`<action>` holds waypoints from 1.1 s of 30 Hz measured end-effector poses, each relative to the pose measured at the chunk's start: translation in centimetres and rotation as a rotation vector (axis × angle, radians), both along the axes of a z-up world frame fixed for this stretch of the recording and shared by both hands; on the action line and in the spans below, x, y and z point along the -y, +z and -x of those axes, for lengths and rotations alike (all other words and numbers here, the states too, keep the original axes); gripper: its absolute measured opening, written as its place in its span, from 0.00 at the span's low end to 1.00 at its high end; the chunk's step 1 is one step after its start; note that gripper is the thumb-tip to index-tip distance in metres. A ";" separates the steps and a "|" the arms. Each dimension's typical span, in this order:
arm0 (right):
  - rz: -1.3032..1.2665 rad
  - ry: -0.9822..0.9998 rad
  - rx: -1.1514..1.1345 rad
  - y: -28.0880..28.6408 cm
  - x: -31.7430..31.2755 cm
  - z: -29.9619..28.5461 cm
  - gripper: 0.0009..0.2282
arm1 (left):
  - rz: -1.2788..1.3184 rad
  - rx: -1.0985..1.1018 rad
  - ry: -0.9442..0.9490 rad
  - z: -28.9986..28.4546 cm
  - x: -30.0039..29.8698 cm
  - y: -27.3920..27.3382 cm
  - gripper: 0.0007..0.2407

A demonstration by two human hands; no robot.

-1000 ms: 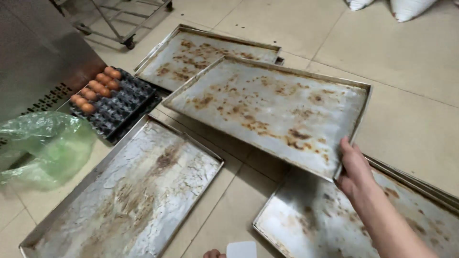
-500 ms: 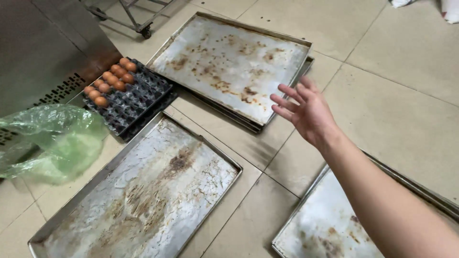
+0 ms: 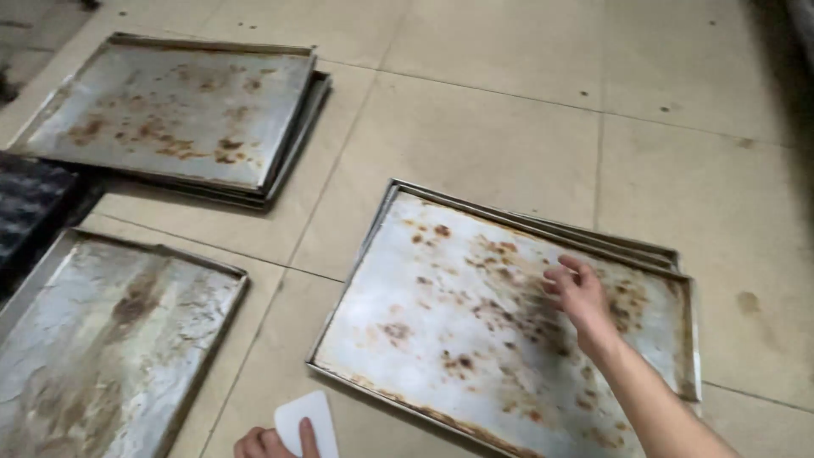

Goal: Cleaning burnt residue from metal baking trays using a handheld scraper.

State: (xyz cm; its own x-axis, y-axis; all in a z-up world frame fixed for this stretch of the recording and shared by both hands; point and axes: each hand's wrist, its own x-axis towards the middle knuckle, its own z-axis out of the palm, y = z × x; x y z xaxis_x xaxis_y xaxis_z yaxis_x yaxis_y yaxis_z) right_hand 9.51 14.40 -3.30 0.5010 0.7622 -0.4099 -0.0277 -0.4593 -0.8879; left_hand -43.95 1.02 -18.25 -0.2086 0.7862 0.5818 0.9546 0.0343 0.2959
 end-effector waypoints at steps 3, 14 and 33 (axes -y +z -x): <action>0.079 -0.102 0.448 -2.1 9.8 -6.2 0.22 | -0.013 -0.021 -0.042 -1.0 -1.2 0.6 0.21; 0.686 -0.039 0.225 -5.8 28.1 -10.6 0.27 | 0.432 -0.186 0.127 1.0 -3.8 3.3 0.27; -0.138 -0.237 -0.172 17.9 20.5 -6.3 0.11 | 0.470 0.359 0.082 0.1 -5.6 4.9 0.22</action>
